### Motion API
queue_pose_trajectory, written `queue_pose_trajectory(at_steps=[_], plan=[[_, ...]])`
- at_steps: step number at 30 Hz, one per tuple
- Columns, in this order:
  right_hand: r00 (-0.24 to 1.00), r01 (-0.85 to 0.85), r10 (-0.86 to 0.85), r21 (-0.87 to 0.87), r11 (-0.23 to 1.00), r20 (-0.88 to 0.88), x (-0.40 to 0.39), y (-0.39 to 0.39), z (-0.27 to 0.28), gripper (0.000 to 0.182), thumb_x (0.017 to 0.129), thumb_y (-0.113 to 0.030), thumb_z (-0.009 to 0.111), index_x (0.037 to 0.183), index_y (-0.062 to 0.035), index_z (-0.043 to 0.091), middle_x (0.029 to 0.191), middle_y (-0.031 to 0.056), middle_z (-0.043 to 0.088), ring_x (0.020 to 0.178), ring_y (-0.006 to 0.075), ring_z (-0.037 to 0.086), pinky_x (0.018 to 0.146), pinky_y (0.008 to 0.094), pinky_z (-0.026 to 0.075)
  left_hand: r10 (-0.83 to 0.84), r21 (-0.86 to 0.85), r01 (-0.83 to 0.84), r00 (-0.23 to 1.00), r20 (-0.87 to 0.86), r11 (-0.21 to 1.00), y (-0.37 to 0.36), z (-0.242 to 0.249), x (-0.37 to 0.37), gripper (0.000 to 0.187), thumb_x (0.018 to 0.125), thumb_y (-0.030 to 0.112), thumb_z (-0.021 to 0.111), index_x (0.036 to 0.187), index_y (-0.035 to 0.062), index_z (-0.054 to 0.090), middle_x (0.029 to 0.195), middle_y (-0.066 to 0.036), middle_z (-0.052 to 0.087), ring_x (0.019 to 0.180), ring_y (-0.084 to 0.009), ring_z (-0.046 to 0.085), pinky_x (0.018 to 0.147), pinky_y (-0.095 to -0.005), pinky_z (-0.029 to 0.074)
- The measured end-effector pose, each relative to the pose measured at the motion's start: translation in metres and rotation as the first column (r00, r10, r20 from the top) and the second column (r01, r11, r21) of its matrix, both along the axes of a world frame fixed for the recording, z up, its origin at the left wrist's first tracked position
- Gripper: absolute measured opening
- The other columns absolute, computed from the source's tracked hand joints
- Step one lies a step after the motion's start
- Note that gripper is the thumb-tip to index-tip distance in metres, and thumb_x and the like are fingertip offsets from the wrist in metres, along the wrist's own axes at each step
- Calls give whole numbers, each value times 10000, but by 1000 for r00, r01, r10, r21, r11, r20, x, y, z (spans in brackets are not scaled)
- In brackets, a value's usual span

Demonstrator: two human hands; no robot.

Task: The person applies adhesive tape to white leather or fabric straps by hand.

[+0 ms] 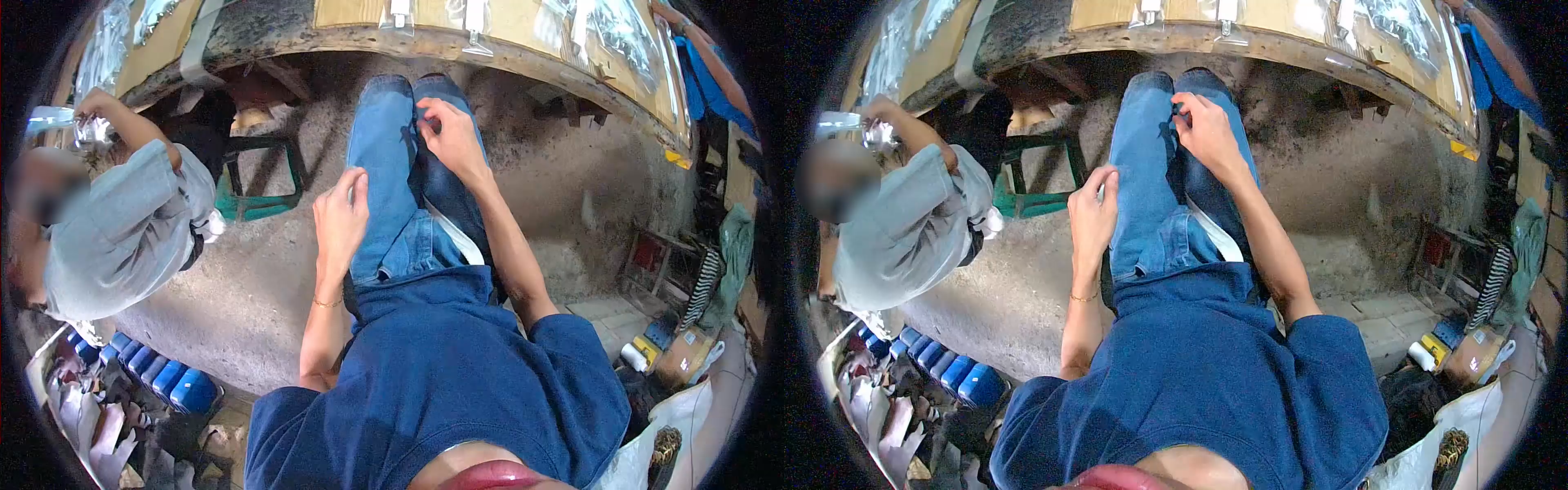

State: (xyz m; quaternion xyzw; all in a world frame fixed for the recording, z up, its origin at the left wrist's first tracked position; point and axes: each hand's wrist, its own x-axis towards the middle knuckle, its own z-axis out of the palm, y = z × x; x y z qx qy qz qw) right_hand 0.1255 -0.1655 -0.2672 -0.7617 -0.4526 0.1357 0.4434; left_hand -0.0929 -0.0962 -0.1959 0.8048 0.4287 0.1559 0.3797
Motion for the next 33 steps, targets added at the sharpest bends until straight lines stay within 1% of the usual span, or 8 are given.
queue_pose_trajectory(at_steps=[9, 13, 17, 19, 21, 22, 25, 33], plan=[[894, -123, 116, 11, 992, -433, -44, -40, 60, 471, 776, -193, 801, 1185, -40, 623, 1071, 82, 688, 939, 170, 656, 749, 302, 510, -138, -104, 140, 990, 24, 985, 13, 13, 40, 230, 942, 229, 601, 1011, 21, 671, 904, -207, 688, 838, -344, 694, 726, -367, 518], [739, 102, -148, -108, 989, -658, -48, -41, 55, 283, 838, -153, 736, 1065, 5, 676, 934, 78, 714, 847, 127, 665, 726, 269, 525, -287, -113, 281, 957, -40, 953, 18, 23, 57, 215, 930, 224, 602, 1007, 37, 675, 903, -206, 684, 850, -368, 677, 728, -397, 518], [807, 58, -105, -98, 993, -581, -32, -38, 58, 217, 872, -161, 708, 1004, 9, 682, 897, 66, 707, 842, 103, 660, 718, 259, 528, -371, -94, 360, 917, -146, 928, 26, 32, 72, 220, 930, 250, 587, 998, 63, 681, 870, -207, 679, 828, -382, 665, 713, -419, 516], [720, 24, -93, -109, 994, -688, -23, -35, 62, 312, 885, -213, 714, 1095, 1, 625, 929, 74, 689, 885, 124, 655, 734, 274, 535, -380, -9, 384, 911, -160, 923, 29, 32, 76, 211, 924, 260, 583, 978, 86, 689, 838, -190, 683, 794, -374, 664, 686, -426, 516], [197, 45, 57, 67, 997, -979, -13, -32, 64, 441, 871, -239, 739, 1189, -4, 545, 947, 86, 671, 915, 144, 648, 753, 288, 545, -408, 122, 450, 874, -264, 885, 32, 37, 80, 184, 912, 246, 588, 947, 99, 692, 814, -163, 687, 752, -353, 669, 645, -433, 511], [173, 41, 73, 81, 996, -982, -12, -29, 66, 444, 889, -197, 715, 1223, 10, 508, 941, 100, 669, 903, 151, 650, 760, 294, 554, -399, 188, 459, 872, -283, 869, 32, 37, 80, 161, 904, 238, 591, 916, 112, 689, 784, -140, 685, 717, -333, 669, 611, -437, 507], [431, -54, 118, 105, 993, -895, -18, -20, 51, 371, 918, -156, 670, 1212, 12, 517, 944, 97, 672, 882, 147, 654, 756, 291, 556, -434, 262, 514, 847, -307, 817, 32, 38, 80, 157, 903, 243, 591, 912, 120, 688, 763, -138, 680, 702, -331, 666, 600, -432, 509], [639, 6, -26, -29, 1000, -769, -17, -24, 41, 197, 934, -125, 630, 1017, 44, 688, 878, 80, 694, 760, 127, 657, 661, 262, 547, -442, 225, 553, 803, -400, 802, 39, 35, 80, 173, 903, 259, 585, 918, 120, 687, 733, -147, 671, 681, -336, 666, 620, -437, 532]])
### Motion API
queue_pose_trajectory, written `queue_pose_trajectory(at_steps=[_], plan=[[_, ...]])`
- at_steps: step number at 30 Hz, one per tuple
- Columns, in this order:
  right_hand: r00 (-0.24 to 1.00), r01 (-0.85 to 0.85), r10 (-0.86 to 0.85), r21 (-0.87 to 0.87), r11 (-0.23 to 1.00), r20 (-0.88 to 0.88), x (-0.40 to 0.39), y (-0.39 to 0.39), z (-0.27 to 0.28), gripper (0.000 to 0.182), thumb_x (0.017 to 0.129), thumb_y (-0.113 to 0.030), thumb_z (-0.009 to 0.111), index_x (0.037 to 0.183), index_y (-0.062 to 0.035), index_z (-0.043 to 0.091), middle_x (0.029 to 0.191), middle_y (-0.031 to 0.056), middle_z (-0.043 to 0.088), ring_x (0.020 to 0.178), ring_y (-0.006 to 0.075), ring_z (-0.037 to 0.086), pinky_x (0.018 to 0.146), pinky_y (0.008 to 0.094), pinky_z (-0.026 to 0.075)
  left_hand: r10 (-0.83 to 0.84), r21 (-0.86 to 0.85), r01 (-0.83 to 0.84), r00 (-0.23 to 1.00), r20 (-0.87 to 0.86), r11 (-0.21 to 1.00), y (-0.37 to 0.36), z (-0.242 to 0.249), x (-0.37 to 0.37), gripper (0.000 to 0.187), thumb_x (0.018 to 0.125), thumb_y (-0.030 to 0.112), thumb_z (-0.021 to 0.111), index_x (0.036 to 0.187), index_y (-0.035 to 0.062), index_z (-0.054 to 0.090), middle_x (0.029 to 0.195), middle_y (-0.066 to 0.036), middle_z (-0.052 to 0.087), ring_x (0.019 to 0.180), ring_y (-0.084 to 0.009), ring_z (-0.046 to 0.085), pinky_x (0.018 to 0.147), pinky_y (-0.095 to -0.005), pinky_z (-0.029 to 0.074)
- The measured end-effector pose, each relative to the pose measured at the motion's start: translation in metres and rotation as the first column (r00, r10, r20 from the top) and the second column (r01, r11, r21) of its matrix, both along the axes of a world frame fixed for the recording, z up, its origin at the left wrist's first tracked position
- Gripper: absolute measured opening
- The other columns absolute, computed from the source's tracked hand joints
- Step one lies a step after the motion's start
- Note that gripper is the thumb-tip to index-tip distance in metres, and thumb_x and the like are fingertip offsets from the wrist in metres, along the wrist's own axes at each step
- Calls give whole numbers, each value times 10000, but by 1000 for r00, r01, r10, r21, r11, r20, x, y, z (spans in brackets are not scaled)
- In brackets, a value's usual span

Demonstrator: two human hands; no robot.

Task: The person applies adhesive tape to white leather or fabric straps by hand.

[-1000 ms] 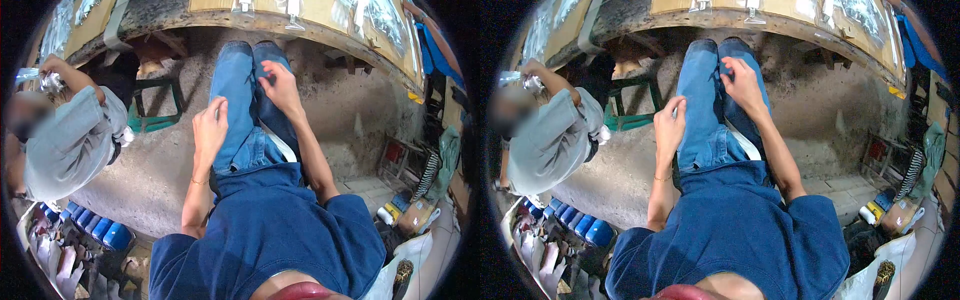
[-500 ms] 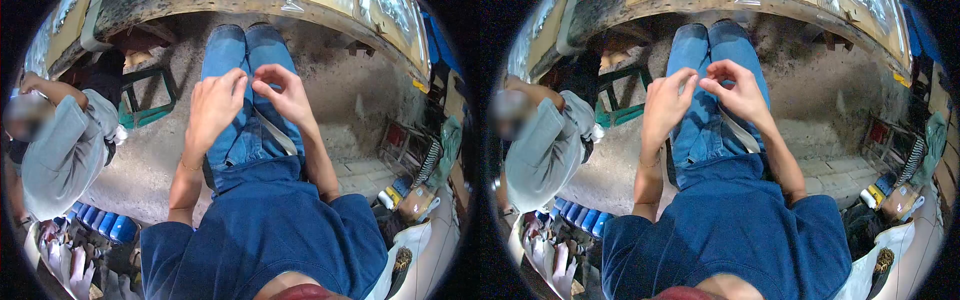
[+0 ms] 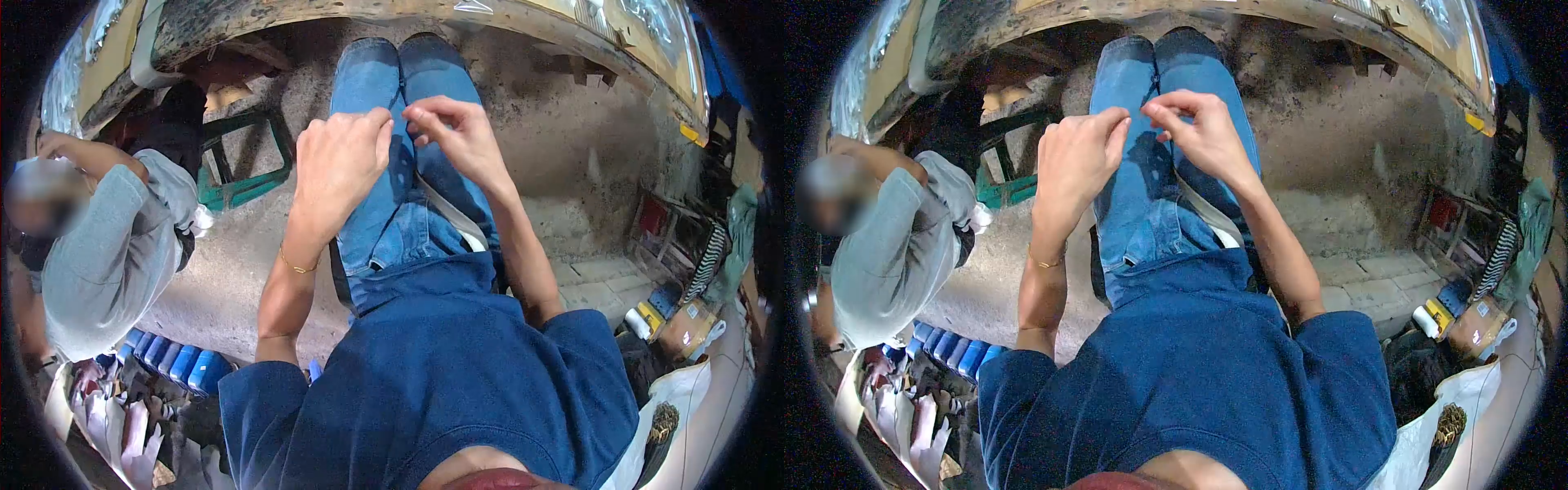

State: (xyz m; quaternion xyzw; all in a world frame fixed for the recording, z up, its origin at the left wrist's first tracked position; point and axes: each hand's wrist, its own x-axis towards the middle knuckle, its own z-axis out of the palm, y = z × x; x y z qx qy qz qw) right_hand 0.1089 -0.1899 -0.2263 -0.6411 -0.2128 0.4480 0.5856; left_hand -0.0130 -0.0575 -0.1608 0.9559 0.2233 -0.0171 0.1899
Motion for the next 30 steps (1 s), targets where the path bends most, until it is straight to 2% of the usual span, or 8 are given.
queue_pose_trajectory(at_steps=[2, 3, 5, 7, 10, 14, 17, 30], plan=[[993, 30, -31, 8, 1000, 117, 7, 2, 0, 195, 939, -141, 636, 1024, 16, 716, 902, 57, 682, 748, 105, 622, 640, 250, 530, 9, -19, -10, 998, -65, 1000, 3, -3, 6, 199, 904, 280, 589, 966, 140, 715, 753, -160, 677, 708, -344, 669, 647, -439, 531], [987, 94, -95, 18, 995, 132, 9, 5, 1, 195, 913, -139, 659, 981, 30, 729, 804, 69, 695, 677, 100, 620, 582, 248, 521, 19, -48, -20, 999, -38, 999, 7, -4, 10, 220, 899, 302, 593, 994, 145, 713, 768, -175, 678, 733, -358, 670, 675, -450, 533], [984, 134, -138, 40, 990, 111, 15, 11, -5, 188, 905, -133, 667, 984, 25, 730, 782, 64, 693, 652, 92, 610, 575, 242, 515, 15, -80, -16, 1000, -12, 997, 13, -7, 21, 245, 894, 324, 596, 1021, 149, 711, 783, -190, 680, 758, -372, 670, 702, -461, 535], [973, 205, -207, 31, 978, 107, 24, 19, -6, 172, 879, -115, 692, 981, 18, 731, 724, 51, 685, 600, 75, 596, 559, 228, 503, 120, 41, -117, 991, -59, 992, 20, -9, 33, 301, 874, 375, 612, 1046, 144, 700, 814, -208, 685, 804, -396, 667, 730, -478, 531], [971, 197, -196, 2, 980, 137, 32, 25, -15, 175, 865, -113, 706, 970, 25, 728, 711, 50, 685, 597, 73, 603, 557, 227, 504, 115, 59, -111, 990, -78, 992, 31, -17, 45, 352, 852, 416, 630, 1072, 148, 691, 836, -219, 689, 834, -408, 665, 740, -480, 528], [977, 188, -180, -66, 980, 117, 33, 25, -20, 177, 882, -118, 702, 991, 21, 713, 768, 44, 686, 657, 80, 612, 585, 228, 507, 108, 110, -89, 977, -181, 990, 30, -17, 54, 362, 837, 427, 645, 997, 110, 711, 830, -217, 691, 823, -403, 670, 736, -469, 528], [966, 222, -203, -108, 969, 161, 32, 23, -29, 180, 877, -121, 705, 987, 21, 713, 775, 49, 692, 655, 82, 617, 582, 235, 513, 135, 139, -113, 977, -164, 984, 26, -22, 54, 387, 830, 434, 654, 971, 80, 719, 839, -225, 689, 818, -405, 671, 738, -469, 527], [936, 275, -234, -128, 953, 264, 31, 26, -60, 176, 828, -145, 720, 907, 12, 732, 688, 75, 700, 593, 104, 648, 557, 265, 516, 163, 89, -146, 960, -227, 985, 25, -41, 59, 423, 834, 450, 650, 999, 69, 733, 892, -247, 686, 864, -406, 672, 775, -461, 534]])
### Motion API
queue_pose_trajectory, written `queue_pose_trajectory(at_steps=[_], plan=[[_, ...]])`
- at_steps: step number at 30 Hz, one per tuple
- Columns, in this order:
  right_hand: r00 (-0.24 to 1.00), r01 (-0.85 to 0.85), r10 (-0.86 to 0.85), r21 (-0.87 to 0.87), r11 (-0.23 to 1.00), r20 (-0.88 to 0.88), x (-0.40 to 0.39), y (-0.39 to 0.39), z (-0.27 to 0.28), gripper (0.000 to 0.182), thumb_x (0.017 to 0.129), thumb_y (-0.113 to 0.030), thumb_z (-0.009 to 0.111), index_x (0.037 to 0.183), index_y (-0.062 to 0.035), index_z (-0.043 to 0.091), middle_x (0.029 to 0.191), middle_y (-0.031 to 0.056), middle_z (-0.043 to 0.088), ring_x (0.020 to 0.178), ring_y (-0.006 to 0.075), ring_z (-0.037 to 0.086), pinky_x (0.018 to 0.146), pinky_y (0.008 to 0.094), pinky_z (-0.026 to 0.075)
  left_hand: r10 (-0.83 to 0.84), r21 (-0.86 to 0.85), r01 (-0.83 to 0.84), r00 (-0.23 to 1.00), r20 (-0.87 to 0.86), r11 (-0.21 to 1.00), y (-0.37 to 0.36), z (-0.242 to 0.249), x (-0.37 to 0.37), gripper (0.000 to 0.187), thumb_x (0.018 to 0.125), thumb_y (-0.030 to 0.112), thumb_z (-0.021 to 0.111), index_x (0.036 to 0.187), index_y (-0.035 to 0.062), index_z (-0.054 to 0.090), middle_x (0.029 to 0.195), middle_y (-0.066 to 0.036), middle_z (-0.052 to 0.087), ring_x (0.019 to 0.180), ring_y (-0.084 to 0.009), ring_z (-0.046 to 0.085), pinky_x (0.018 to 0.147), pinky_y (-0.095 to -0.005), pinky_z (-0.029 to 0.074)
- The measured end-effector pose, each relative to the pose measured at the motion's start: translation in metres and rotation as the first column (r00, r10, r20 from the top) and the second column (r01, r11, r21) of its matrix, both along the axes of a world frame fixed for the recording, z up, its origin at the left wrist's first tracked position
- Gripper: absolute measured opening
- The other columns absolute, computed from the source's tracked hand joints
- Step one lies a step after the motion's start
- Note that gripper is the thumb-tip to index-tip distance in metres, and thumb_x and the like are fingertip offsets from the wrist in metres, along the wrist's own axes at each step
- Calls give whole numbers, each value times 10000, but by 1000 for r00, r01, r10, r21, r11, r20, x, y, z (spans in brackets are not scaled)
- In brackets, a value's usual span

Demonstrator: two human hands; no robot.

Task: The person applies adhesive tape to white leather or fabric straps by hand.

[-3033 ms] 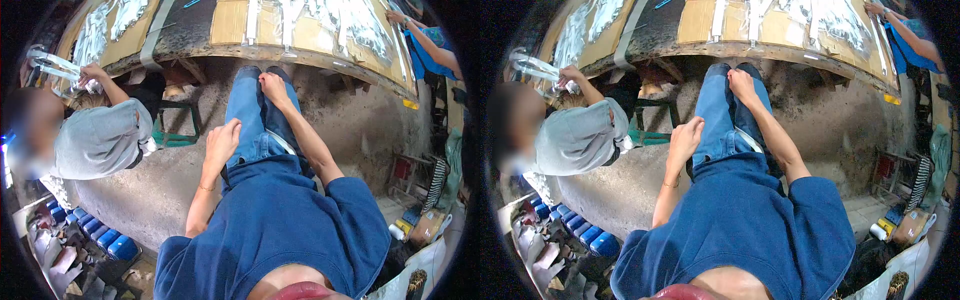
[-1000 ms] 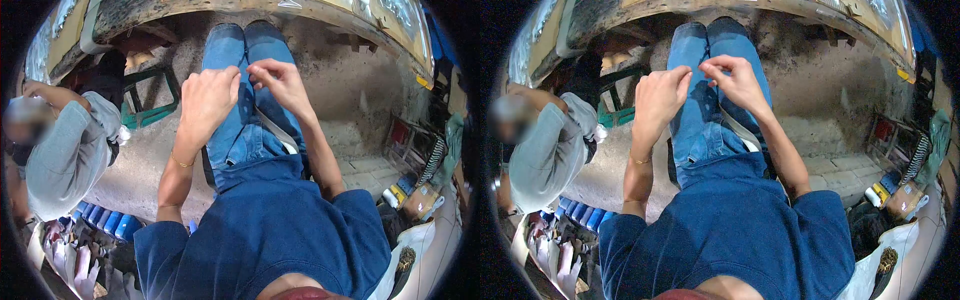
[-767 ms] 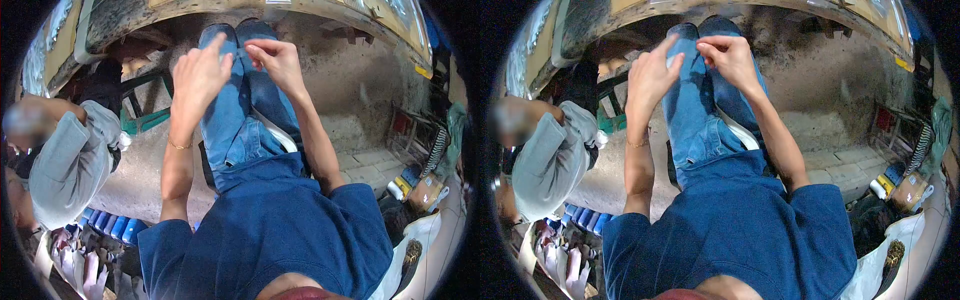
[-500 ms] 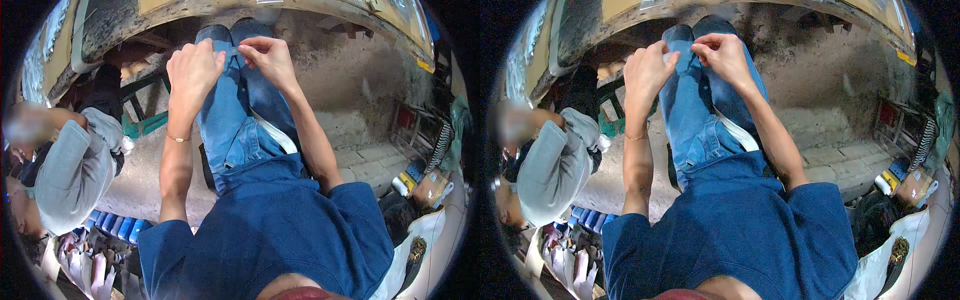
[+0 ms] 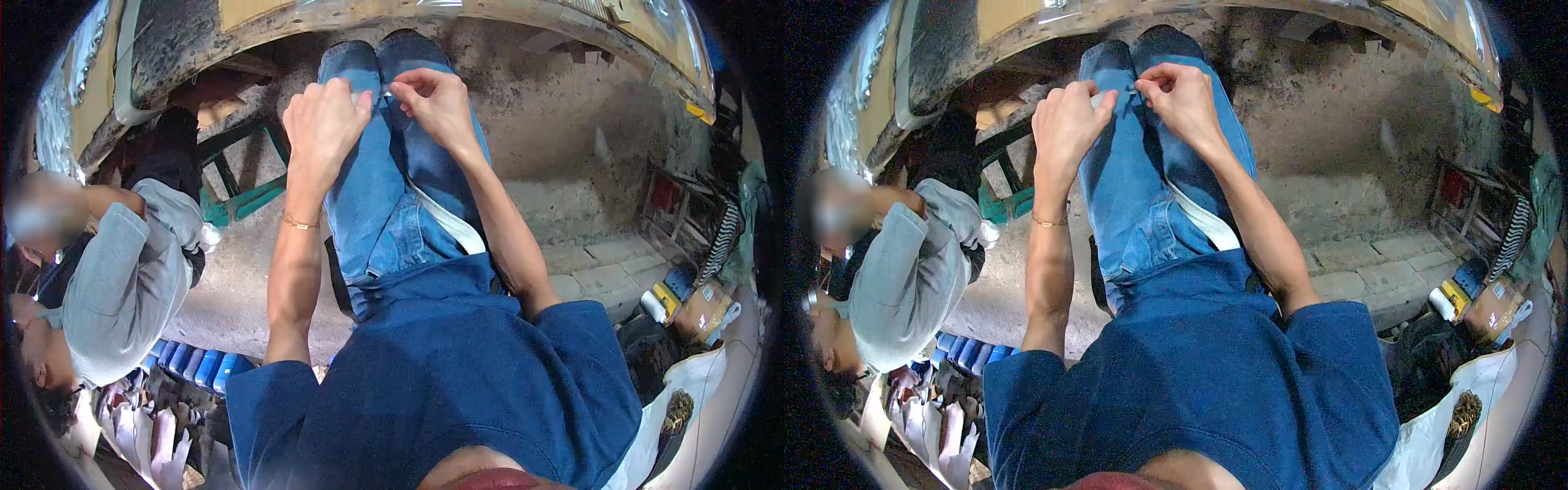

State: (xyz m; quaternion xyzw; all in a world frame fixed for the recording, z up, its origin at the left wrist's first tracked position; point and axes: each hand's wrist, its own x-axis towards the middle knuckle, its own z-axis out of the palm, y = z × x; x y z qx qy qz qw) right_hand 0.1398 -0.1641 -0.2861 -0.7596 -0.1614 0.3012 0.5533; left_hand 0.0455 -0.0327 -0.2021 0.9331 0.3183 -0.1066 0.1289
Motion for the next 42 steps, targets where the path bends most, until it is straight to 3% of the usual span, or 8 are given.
queue_pose_trajectory(at_steps=[6, 8, 13, 21, 24, 29, 37, 42], plan=[[999, 54, -54, -51, 997, 2, 14, -14, 15, 191, 838, -146, 712, 947, 11, 716, 710, 66, 693, 636, 113, 660, 578, 263, 524, 46, 25, -47, 998, 43, 999, 14, -7, -15, 356, 844, 401, 648, 1044, 114, 716, 878, -242, 688, 866, -407, 672, 776, -458, 532], [990, 87, -77, 74, 993, -122, 17, -20, 35, 232, 844, -133, 709, 1029, 7, 693, 817, 67, 701, 718, 132, 672, 601, 276, 547, 91, -189, -48, 969, 230, 981, 25, -10, -25, 314, 857, 344, 649, 1090, 138, 697, 877, -236, 689, 868, -416, 667, 760, -458, 526], [985, -91, 134, 330, 940, -111, -1, -3, 77, 614, 791, -18, 756, 1340, -20, 481, 1262, 130, 593, 1057, 207, 645, 839, 324, 554, 257, -531, -9, 882, 395, 847, 19, 24, -32, 241, 884, 178, 679, 1075, 31, 667, 712, -46, 639, 660, -84, 586, 630, -251, 472], [978, -102, 169, 427, 899, -124, -5, 38, 96, 544, 786, 82, 684, 1297, 12, 511, 1175, 137, 611, 899, 151, 660, 783, 276, 563, 314, -507, -2, 787, 531, 862, 15, 51, -39, 220, 852, 112, 705, 1046, 21, 654, 669, -32, 630, 645, -56, 556, 606, -226, 446], [988, -87, 133, 417, 905, -82, -6, 45, 102, 533, 770, 97, 671, 1278, 16, 531, 1128, 130, 628, 843, 120, 649, 770, 264, 560, 360, -530, -37, 774, 521, 847, 15, 56, -37, 251, 847, 215, 715, 1031, 55, 656, 867, -195, 695, 787, -283, 695, 726, -344, 521], [993, -67, 17, 450, 891, 116, -1, 69, 115, 533, 747, 80, 664, 1264, 20, 551, 1052, 117, 656, 784, 101, 651, 754, 264, 547, 332, -542, 19, 772, 542, 840, 31, 66, -40, 343, 895, 171, 632, 1208, 83, 525, 882, -250, 673, 804, -383, 682, 707, -440, 502], [911, -3, -153, 376, 927, 384, 49, 192, 143, 577, 686, -36, 694, 1235, 66, 549, 1068, 171, 670, 843, 256, 698, 780, 347, 536, -3, 258, -105, 923, 385, 961, 153, 96, 11, 386, 892, 260, 633, 1237, 140, 511, 810, -215, 670, 784, -417, 655, 675, -487, 514], [770, 12, -75, 104, 995, 633, 98, 259, 96, 532, 680, -45, 712, 1170, 77, 544, 1062, 237, 630, 990, 416, 614, 890, 451, 480, -429, 415, 316, 878, 213, 853, 222, 76, 46, 377, 912, 293, 588, 1275, 229, 508, 931, -164, 624, 767, -384, 655, 670, -465, 551]])
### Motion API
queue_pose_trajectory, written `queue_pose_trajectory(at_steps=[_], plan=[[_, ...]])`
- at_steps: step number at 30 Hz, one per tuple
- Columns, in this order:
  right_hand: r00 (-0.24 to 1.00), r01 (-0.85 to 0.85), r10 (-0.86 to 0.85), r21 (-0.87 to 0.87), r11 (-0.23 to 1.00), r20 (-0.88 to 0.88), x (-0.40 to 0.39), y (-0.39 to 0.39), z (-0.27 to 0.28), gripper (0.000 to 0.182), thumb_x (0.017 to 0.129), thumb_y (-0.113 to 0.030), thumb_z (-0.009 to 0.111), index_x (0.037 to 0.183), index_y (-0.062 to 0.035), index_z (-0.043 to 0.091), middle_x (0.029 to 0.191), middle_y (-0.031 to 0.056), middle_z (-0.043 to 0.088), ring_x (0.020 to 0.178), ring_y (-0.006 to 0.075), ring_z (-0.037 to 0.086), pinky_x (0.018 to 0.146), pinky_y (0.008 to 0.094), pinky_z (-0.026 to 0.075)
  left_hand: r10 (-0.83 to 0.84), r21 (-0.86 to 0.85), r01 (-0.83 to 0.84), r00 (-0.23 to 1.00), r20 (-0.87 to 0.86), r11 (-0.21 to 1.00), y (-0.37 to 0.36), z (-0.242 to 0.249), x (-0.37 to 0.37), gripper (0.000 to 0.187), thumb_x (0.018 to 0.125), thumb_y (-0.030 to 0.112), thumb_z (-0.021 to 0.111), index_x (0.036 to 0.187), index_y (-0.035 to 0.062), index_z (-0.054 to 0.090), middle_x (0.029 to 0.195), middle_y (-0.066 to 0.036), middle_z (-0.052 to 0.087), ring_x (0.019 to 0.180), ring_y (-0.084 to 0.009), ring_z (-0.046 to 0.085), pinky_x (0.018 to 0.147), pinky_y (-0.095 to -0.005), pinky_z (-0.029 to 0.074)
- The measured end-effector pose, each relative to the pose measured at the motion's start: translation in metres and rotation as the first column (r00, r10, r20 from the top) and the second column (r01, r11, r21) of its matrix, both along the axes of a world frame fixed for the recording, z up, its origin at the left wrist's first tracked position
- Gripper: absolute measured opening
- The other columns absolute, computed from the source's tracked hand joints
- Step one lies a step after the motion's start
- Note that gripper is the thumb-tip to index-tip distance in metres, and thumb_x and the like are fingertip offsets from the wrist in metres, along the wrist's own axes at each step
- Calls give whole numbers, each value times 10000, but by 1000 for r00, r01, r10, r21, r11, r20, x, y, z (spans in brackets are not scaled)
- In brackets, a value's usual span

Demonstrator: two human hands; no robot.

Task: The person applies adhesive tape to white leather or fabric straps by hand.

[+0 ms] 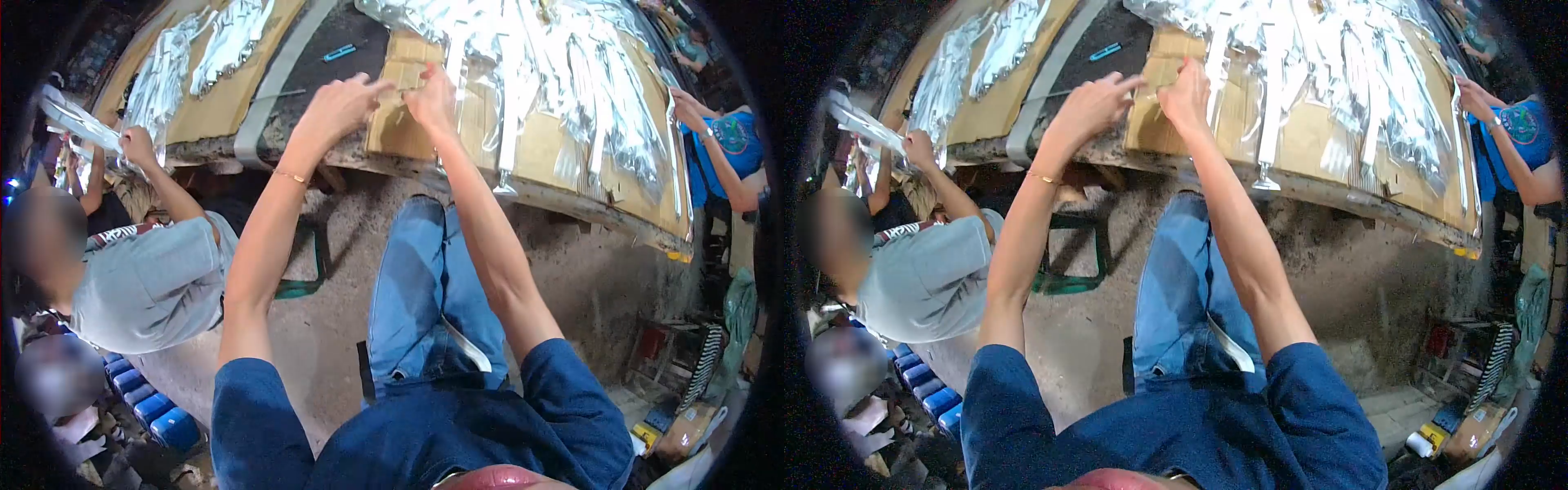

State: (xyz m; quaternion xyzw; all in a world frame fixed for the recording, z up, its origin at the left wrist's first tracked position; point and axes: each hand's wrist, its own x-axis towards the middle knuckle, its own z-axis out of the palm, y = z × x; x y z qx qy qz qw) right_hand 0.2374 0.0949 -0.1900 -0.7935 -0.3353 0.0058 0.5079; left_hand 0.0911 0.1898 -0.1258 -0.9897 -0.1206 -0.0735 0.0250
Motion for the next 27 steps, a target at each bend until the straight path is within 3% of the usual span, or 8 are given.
queue_pose_trajectory(at_steps=[8, 9, 11, 15, 17, 20, 25, 27], plan=[[948, -37, 129, -300, 953, 291, 13, 9, 17, 487, 727, -64, 716, 1152, 60, 511, 1124, 242, 578, 1029, 427, 590, 850, 484, 505, 37, -42, -61, 902, -431, 997, 19, 2, 43, 371, 857, 462, 558, 1116, 244, 710, 1037, -175, 682, 913, -367, 671, 814, -457, 549], [950, -13, 101, -288, 958, 295, 23, 3, 17, 487, 727, -64, 716, 1152, 60, 511, 1124, 242, 578, 1029, 427, 590, 850, 484, 505, 34, -94, -90, 875, -482, 991, 19, 8, 46, 387, 846, 475, 568, 1111, 233, 714, 1054, -182, 683, 952, -358, 665, 839, -453, 542], [973, -102, 80, 90, 991, 218, 31, -29, 28, 550, 749, -86, 724, 1242, 35, 514, 1153, 215, 594, 967, 349, 632, 811, 435, 526, 38, -143, -154, 798, -601, 978, 13, 22, 56, 427, 831, 494, 587, 1146, 230, 704, 1107, -169, 674, 1048, -344, 636, 911, -444, 515], [973, 174, -127, 260, 950, -191, 57, -136, 30, 357, 849, -66, 670, 1193, 9, 611, 1007, 130, 673, 805, 169, 640, 724, 277, 517, -57, -205, -61, 849, -526, 977, 12, 11, 60, 417, 827, 485, 607, 1153, 242, 700, 1155, -159, 653, 1075, -347, 619, 932, -432, 504], [963, 251, -219, 231, 940, -158, 90, -177, -8, 218, 885, -62, 647, 1086, 18, 664, 886, 86, 685, 760, 139, 641, 682, 253, 512, 89, -160, -216, 818, -568, 963, 4, 13, 70, 408, 822, 468, 631, 1154, 241, 699, 1193, -175, 625, 1093, -351, 606, 937, -427, 497], [943, 295, -225, 295, 909, -247, 100, -200, -26, 156, 903, -71, 642, 1019, 24, 683, 836, 54, 678, 772, 118, 637, 664, 253, 514, 210, -70, -267, 873, -441, 961, -6, 33, 111, 391, 822, 440, 644, 1149, 234, 699, 1147, -198, 642, 1065, -360, 617, 923, -434, 501], [897, 273, -67, 428, 862, -437, 97, -199, -24, 144, 905, 54, 574, 1013, -3, 648, 950, 60, 649, 855, 125, 658, 741, 252, 553, 154, -368, -178, 984, -94, 913, 50, -2, 224, 337, 834, 353, 562, 1017, 125, 729, 1006, -189, 698, 962, -379, 659, 870, -451, 515], [942, 246, -108, 431, 868, -319, 103, -195, -23, 145, 901, 65, 570, 1007, 3, 647, 1005, 74, 631, 874, 133, 658, 747, 257, 559, 135, -406, -118, 991, 13, 906, 66, -6, 267, 343, 835, 349, 556, 994, 99, 729, 973, -197, 700, 940, -387, 662, 856, -452, 518]])
